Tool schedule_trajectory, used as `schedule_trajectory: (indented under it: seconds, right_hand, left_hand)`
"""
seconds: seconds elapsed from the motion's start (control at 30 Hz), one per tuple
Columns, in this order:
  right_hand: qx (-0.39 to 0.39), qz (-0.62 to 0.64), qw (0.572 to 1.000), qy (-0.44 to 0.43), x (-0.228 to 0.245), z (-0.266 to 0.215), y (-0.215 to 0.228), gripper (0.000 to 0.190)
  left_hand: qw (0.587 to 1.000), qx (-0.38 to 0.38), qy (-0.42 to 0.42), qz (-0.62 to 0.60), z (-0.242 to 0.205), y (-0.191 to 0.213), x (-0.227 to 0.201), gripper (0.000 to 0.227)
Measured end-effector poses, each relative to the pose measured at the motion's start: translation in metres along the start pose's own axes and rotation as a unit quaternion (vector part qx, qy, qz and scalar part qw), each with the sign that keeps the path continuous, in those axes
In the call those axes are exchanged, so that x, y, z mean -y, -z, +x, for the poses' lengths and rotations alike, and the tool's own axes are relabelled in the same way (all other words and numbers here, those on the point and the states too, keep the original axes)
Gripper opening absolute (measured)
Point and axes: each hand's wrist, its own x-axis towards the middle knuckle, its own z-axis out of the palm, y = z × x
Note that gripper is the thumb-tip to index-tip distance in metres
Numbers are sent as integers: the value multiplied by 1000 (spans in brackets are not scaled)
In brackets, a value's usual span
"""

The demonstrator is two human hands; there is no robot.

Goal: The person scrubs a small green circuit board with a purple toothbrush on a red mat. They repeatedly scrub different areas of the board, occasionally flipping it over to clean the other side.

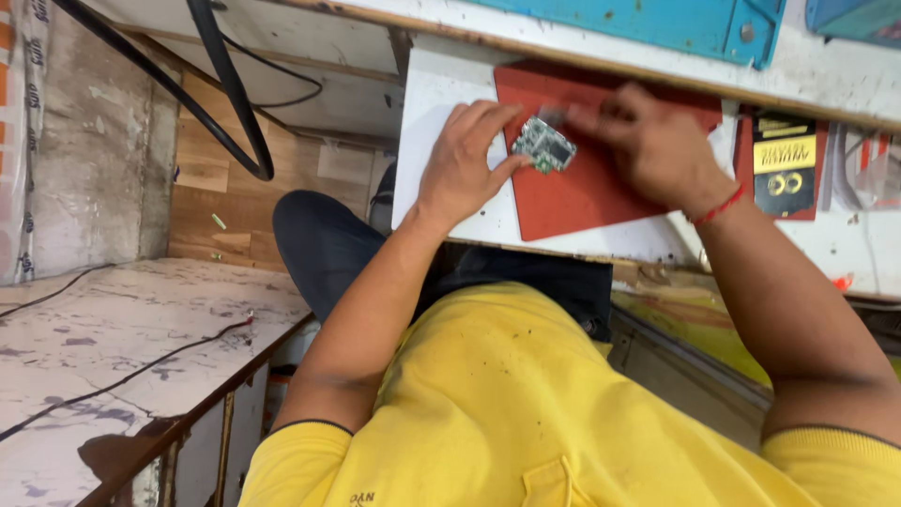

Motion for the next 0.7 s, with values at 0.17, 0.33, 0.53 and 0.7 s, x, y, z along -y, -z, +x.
schedule_trajectory:
  seconds: [0.17,0.33,0.53,0.7]
  right_hand:
    - [-101,80,990,-50,22,-14,-7,56]
    - [-54,179,973,-138,71,-39,-7,55]
    - [-46,177,963,-198,77,-34,-3,55]
    - [-33,178,961,-208,82,-43,-10,57]
  left_hand:
    - [995,53,-8,80,6,6,-18,56]
    - [991,67,-12,117,11,4,-27,55]
    - [981,150,20,121,31,12,-23,59]
    - [969,203,29,136,48,12,-15,60]
